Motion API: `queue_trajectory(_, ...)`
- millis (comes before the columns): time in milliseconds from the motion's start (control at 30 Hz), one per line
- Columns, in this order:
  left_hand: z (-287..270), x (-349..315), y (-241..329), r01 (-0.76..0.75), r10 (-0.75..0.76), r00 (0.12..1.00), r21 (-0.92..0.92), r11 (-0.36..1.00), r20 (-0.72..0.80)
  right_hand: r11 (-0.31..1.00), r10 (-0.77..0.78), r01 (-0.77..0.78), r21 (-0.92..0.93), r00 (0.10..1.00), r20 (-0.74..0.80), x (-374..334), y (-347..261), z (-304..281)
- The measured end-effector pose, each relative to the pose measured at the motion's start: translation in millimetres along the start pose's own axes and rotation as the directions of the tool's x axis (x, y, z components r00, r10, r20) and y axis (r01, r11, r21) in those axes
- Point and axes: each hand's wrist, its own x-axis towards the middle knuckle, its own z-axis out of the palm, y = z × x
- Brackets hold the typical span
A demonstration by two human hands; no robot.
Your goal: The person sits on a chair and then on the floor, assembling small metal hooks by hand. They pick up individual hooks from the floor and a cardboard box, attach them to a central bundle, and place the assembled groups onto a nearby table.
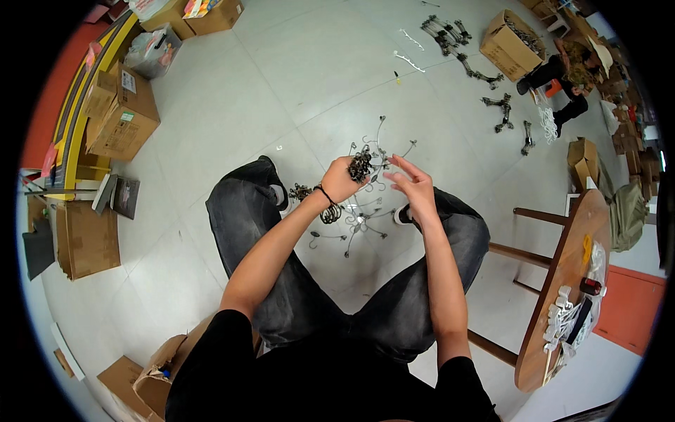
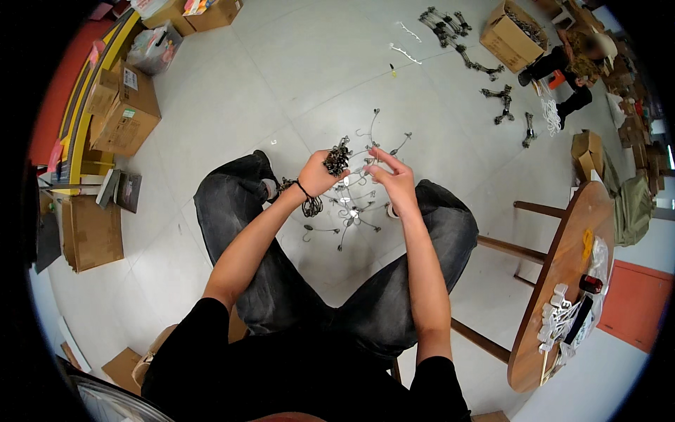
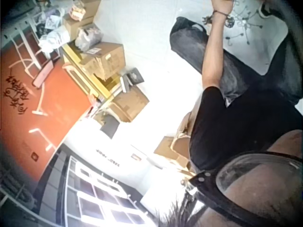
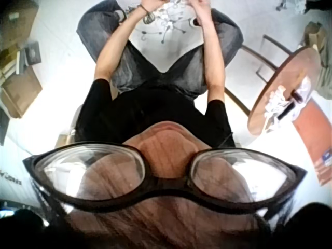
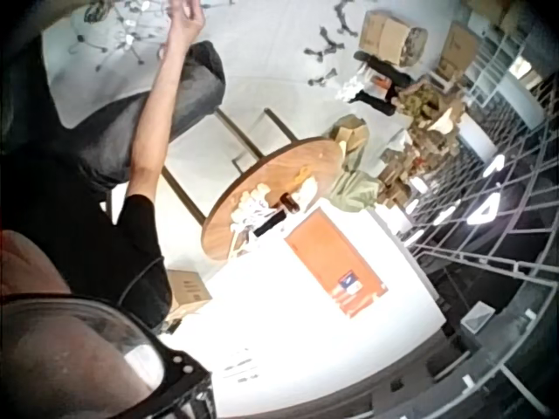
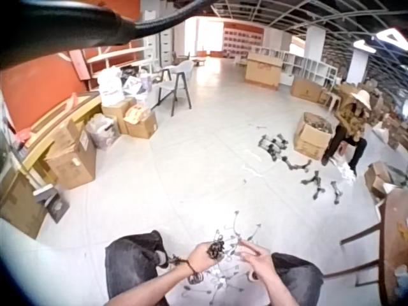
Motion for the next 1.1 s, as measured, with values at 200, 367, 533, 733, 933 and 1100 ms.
queue_trajectory(200, 16, -4, -14, 0.014, -0.028, 0.994, 0.131, 0.991, 0.104, 0.844, -0.098, 0.112, -0.525, 0.994, 0.055, -11, -19, 23)
queue_trajectory(367, 20, -9, -2, -0.021, -0.102, 0.928, 0.323, 0.946, 0.358, 0.776, -0.037, 0.188, -0.602, 0.966, 0.254, -14, -17, 17)
queue_trajectory(533, 28, -13, -9, -0.093, -0.155, 0.891, 0.506, 0.858, 0.428, 0.686, 0.114, 0.167, -0.709, 0.937, 0.331, -19, -7, 18)
queue_trajectory(733, 35, -9, -14, 0.019, -0.232, 0.921, 0.56, 0.828, 0.312, 0.626, 0.079, 0.154, -0.764, 0.963, 0.258, -21, 4, 30)
queue_trajectory(933, 35, -5, -25, 0.086, -0.156, 0.971, 0.347, 0.934, 0.181, 0.779, 0.053, 0.109, -0.618, 0.97, 0.237, -10, 9, 35)
queue_trajectory(1100, 29, -8, -6, 0.09, -0.161, 0.962, 0.302, 0.949, 0.219, 0.895, 0.15, -0.045, -0.443, 0.967, 0.205, -8, 13, 33)
